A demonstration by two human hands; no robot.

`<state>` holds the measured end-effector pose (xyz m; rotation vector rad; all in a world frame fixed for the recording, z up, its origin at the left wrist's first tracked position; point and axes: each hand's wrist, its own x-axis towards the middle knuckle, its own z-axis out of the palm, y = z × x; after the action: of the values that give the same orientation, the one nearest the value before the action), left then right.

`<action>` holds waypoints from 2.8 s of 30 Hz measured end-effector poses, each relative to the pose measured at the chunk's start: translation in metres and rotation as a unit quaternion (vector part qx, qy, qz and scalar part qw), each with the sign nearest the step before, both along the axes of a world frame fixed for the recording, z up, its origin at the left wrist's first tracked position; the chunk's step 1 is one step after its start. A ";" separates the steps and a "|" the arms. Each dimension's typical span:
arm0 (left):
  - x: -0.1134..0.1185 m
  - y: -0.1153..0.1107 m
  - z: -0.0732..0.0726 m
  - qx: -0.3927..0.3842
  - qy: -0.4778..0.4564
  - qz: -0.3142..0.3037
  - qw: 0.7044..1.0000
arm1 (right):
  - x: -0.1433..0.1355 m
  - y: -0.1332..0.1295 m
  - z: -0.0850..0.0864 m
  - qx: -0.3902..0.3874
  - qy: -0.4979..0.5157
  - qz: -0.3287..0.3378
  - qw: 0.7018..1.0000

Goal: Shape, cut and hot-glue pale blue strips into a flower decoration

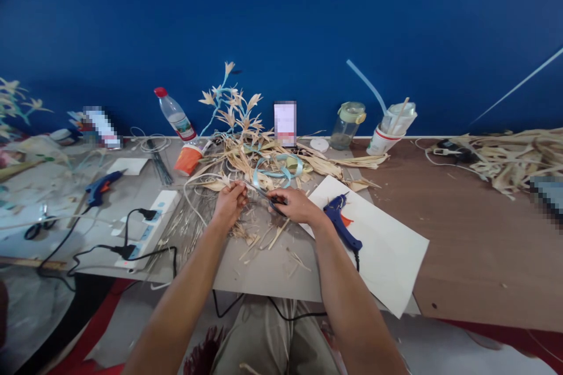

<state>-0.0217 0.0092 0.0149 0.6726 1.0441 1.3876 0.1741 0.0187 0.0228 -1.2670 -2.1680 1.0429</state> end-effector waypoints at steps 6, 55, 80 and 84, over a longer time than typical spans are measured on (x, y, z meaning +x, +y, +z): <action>0.000 0.002 -0.002 -0.003 0.037 0.020 0.999 | 0.003 0.002 -0.002 -0.004 0.019 -0.034 0.999; -0.002 -0.002 -0.003 -0.057 0.057 -0.050 0.995 | 0.034 0.004 0.002 -0.171 0.042 0.103 0.979; -0.004 0.002 -0.005 -0.035 0.049 0.003 0.998 | 0.037 0.002 0.016 -0.064 0.017 0.012 0.998; -0.002 0.002 -0.005 -0.032 0.055 0.002 0.998 | 0.026 0.007 0.009 0.062 -0.052 -0.157 0.984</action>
<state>-0.0237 0.0113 0.0095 0.7062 1.1731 1.3271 0.2003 0.0256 0.0319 -1.5694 -1.9847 0.7193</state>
